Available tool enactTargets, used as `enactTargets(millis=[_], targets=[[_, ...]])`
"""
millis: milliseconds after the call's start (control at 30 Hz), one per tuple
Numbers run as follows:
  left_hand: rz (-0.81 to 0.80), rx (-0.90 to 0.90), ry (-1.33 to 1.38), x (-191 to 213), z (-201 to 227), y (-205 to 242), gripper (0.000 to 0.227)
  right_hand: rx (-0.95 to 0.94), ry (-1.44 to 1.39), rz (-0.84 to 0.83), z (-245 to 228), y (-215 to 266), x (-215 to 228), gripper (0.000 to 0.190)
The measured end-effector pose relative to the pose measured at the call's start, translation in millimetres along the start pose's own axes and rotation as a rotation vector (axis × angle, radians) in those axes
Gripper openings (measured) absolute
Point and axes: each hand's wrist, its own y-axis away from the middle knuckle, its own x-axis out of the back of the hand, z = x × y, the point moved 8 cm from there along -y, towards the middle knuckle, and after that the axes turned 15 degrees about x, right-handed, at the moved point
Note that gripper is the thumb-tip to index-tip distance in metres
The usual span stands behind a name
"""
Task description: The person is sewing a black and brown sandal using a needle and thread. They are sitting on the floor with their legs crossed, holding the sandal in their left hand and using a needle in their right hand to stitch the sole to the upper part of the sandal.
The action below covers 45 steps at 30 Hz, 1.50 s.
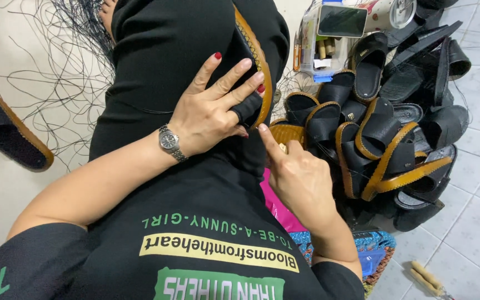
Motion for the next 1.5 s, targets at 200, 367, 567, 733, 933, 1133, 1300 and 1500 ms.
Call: enactTargets(millis=[200, 367, 567, 733, 933, 1133, 1300, 1500], targets=[[0.036, -0.021, 0.1, 7, -1, -1, 0.048, 0.036, -0.314, 0.198, 8, 4, -12, 0.058], [0.03, -0.049, 0.087, 6, -6, -8, 0.053, 0.109, -0.494, 0.39, 16, -1, -15, 0.065], [0.036, -0.074, 0.014, 11, -6, -10, 0.066, 0.145, -0.554, 0.522, 14, -13, 1, 0.037], [0.254, 0.035, 0.171, 46, -1, 49, 0.043, 0.058, -0.711, 0.667, -1, 10, -20, 0.041], [-0.244, 0.58, 1.15, 47, -11, 45, 0.013, -0.009, -0.361, 0.58, -7, 5, -21, 0.021], [-0.473, 0.982, 1.263, 0, -19, 53, 0.015, 0.037, -0.271, 0.53, -10, -1, -21, 0.026], [-0.563, 1.017, 1.008, -20, -21, 55, 0.022, 0.054, -0.197, 0.487, -15, 6, -14, 0.027], [-0.426, 0.725, 1.116, 9, -6, 34, 0.032, -0.035, -0.378, 0.097, -5, 55, 25, 0.055]])
